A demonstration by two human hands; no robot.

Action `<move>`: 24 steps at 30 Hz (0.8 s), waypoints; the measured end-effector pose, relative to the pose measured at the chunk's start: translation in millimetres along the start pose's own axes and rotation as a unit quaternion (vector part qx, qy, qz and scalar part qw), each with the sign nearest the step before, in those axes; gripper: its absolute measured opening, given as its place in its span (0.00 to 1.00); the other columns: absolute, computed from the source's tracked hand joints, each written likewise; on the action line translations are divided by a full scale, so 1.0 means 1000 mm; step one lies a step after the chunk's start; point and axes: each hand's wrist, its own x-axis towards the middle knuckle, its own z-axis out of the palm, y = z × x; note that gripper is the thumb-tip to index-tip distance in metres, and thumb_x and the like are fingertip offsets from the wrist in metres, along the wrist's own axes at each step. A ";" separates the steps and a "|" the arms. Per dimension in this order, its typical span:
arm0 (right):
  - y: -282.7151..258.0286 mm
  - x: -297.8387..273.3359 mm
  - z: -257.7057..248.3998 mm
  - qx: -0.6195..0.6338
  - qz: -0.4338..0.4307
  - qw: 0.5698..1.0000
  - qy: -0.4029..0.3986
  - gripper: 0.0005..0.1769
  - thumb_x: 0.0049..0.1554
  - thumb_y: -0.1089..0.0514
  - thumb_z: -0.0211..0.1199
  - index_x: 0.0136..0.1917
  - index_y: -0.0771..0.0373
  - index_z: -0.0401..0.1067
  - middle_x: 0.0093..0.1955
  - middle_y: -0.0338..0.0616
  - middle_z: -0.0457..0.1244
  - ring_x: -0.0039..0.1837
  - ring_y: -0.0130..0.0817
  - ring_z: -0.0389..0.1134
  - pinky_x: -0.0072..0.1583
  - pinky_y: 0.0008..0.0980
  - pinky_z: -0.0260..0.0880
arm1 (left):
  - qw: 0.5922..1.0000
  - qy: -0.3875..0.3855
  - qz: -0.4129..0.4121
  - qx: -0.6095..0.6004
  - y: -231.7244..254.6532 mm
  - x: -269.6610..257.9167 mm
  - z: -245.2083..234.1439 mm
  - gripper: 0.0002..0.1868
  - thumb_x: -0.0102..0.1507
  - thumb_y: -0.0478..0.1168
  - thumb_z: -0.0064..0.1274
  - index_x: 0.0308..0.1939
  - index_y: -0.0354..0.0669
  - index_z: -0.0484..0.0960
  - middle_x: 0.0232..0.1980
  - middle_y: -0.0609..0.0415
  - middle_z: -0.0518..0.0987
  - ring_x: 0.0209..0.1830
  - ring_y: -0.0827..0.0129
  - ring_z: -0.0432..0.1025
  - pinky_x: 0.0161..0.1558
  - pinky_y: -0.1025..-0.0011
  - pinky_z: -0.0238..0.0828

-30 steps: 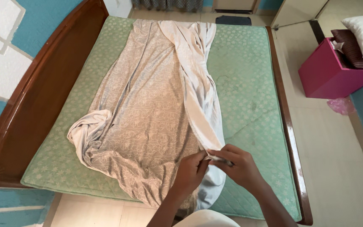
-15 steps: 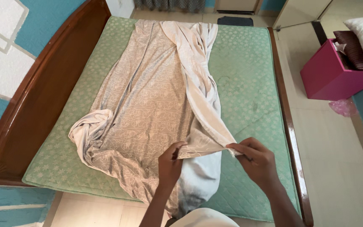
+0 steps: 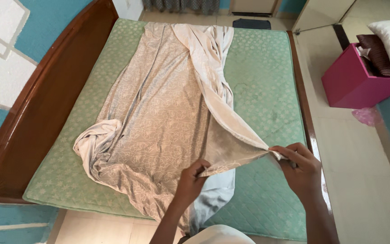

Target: The person folds a sheet on a bed by hand. They align the edges, gather the corners, and smooth the fabric over the mattress while moving around the workspace.

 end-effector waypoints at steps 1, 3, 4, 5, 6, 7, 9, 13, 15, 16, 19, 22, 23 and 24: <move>-0.002 0.000 0.001 -0.001 0.001 1.000 0.000 0.22 0.49 0.76 0.65 0.53 0.59 0.82 0.41 0.40 0.65 0.41 0.26 0.68 0.44 0.27 0.68 | 1.000 -0.001 0.000 -0.001 0.005 0.000 0.004 0.08 0.64 0.33 0.57 0.47 0.45 0.80 0.32 0.57 0.83 0.27 0.79 0.73 0.29 0.76 0.65; -0.006 -0.002 0.007 0.035 0.051 0.998 -0.033 0.16 0.49 0.68 0.74 0.51 0.59 0.83 0.37 0.39 0.63 0.34 0.28 0.60 0.38 0.29 0.60 | 0.996 -0.066 -0.060 0.015 0.020 -0.002 0.012 0.12 0.64 0.36 0.58 0.52 0.48 0.84 0.38 0.55 0.86 0.22 0.73 0.71 0.28 0.73 0.68; -0.008 -0.002 0.011 0.032 0.052 0.998 -0.031 0.16 0.49 0.68 0.74 0.51 0.59 0.83 0.37 0.39 0.63 0.34 0.28 0.60 0.38 0.29 0.60 | 0.996 -0.068 -0.059 0.013 0.030 -0.002 0.015 0.12 0.64 0.36 0.58 0.52 0.48 0.84 0.38 0.55 0.86 0.22 0.73 0.71 0.28 0.73 0.68; -0.010 -0.003 0.016 0.045 0.026 0.998 -0.030 0.16 0.49 0.68 0.73 0.51 0.58 0.83 0.37 0.37 0.64 0.36 0.24 0.63 0.38 0.27 0.62 | 0.996 -0.084 0.028 0.014 0.040 -0.004 0.018 0.12 0.65 0.36 0.58 0.53 0.46 0.83 0.40 0.51 0.86 0.26 0.71 0.76 0.32 0.72 0.72; -0.013 -0.004 0.021 0.059 0.000 0.998 -0.029 0.15 0.50 0.67 0.72 0.51 0.58 0.82 0.38 0.36 0.64 0.38 0.21 0.65 0.38 0.25 0.64 | 0.988 -0.100 0.113 0.015 0.050 -0.005 0.020 0.13 0.66 0.36 0.59 0.54 0.43 0.83 0.41 0.48 0.86 0.31 0.68 0.80 0.36 0.70 0.76; -0.015 -0.005 0.024 0.057 0.001 0.998 -0.029 0.15 0.50 0.67 0.72 0.51 0.58 0.82 0.38 0.36 0.64 0.38 0.21 0.65 0.38 0.25 0.64 | 0.988 -0.102 0.113 0.013 0.059 -0.006 0.022 0.13 0.66 0.36 0.59 0.54 0.43 0.83 0.41 0.48 0.86 0.31 0.68 0.80 0.36 0.70 0.76; -0.020 -0.007 0.031 0.054 0.025 0.998 -0.010 0.14 0.51 0.66 0.73 0.52 0.58 0.83 0.35 0.37 0.62 0.34 0.24 0.61 0.37 0.27 0.60 | 0.976 -0.176 0.125 0.040 0.074 -0.006 0.025 0.14 0.64 0.35 0.57 0.54 0.45 0.85 0.34 0.46 0.82 0.27 0.60 0.75 0.32 0.65 0.71; -0.034 -0.008 0.043 0.085 0.033 0.995 -0.050 0.13 0.51 0.66 0.69 0.51 0.58 0.83 0.36 0.36 0.64 0.34 0.21 0.65 0.35 0.25 0.64 | 0.976 -0.190 0.100 0.049 0.084 -0.004 0.032 0.14 0.65 0.37 0.57 0.55 0.47 0.86 0.27 0.44 0.78 0.23 0.57 0.72 0.30 0.64 0.68; -0.046 -0.010 0.047 0.087 0.006 0.981 -0.173 0.13 0.52 0.63 0.72 0.52 0.59 0.83 0.34 0.37 0.65 0.33 0.22 0.65 0.36 0.26 0.65 | 0.990 -0.103 0.094 0.036 0.083 -0.001 0.033 0.08 0.68 0.38 0.56 0.49 0.43 0.85 0.29 0.46 0.78 0.23 0.61 0.73 0.30 0.66 0.69; -0.052 -0.010 0.048 0.085 0.008 0.981 -0.173 0.13 0.52 0.63 0.72 0.52 0.59 0.83 0.34 0.37 0.65 0.33 0.22 0.65 0.36 0.26 0.65 | 0.989 -0.105 0.094 0.035 0.083 0.000 0.030 0.08 0.68 0.38 0.56 0.49 0.43 0.85 0.29 0.46 0.78 0.23 0.61 0.73 0.30 0.66 0.69; -0.062 -0.008 0.048 0.151 0.184 0.943 -0.232 0.24 0.49 0.62 0.71 0.61 0.55 0.79 0.36 0.36 0.67 0.30 0.24 0.68 0.34 0.29 0.68 | 0.995 -0.098 -0.017 -0.021 0.084 0.003 0.017 0.11 0.67 0.38 0.54 0.52 0.43 0.85 0.21 0.44 0.74 0.19 0.61 0.68 0.26 0.64 0.63; -0.060 -0.011 0.050 0.098 0.115 0.964 -0.220 0.32 0.43 0.61 0.78 0.62 0.58 0.78 0.35 0.39 0.64 0.33 0.26 0.66 0.36 0.29 0.68 | 0.993 -0.071 0.077 -0.055 0.083 0.009 0.008 0.08 0.68 0.38 0.54 0.48 0.40 0.85 0.29 0.48 0.80 0.25 0.69 0.76 0.31 0.68 0.70; -0.057 -0.012 0.052 0.080 0.094 0.970 -0.211 0.27 0.46 0.63 0.75 0.61 0.57 0.79 0.35 0.39 0.63 0.33 0.27 0.66 0.36 0.29 0.67 | 0.994 -0.087 0.063 -0.027 0.083 0.010 0.006 0.09 0.67 0.38 0.55 0.49 0.40 0.86 0.26 0.46 0.78 0.22 0.66 0.72 0.29 0.67 0.67; -0.055 -0.014 0.054 0.063 0.075 0.974 -0.202 0.23 0.49 0.66 0.72 0.59 0.57 0.81 0.35 0.39 0.62 0.33 0.27 0.66 0.36 0.29 0.67 | 0.993 -0.104 0.047 0.000 0.083 0.010 0.004 0.10 0.65 0.37 0.56 0.49 0.41 0.86 0.23 0.45 0.75 0.19 0.63 0.68 0.27 0.66 0.65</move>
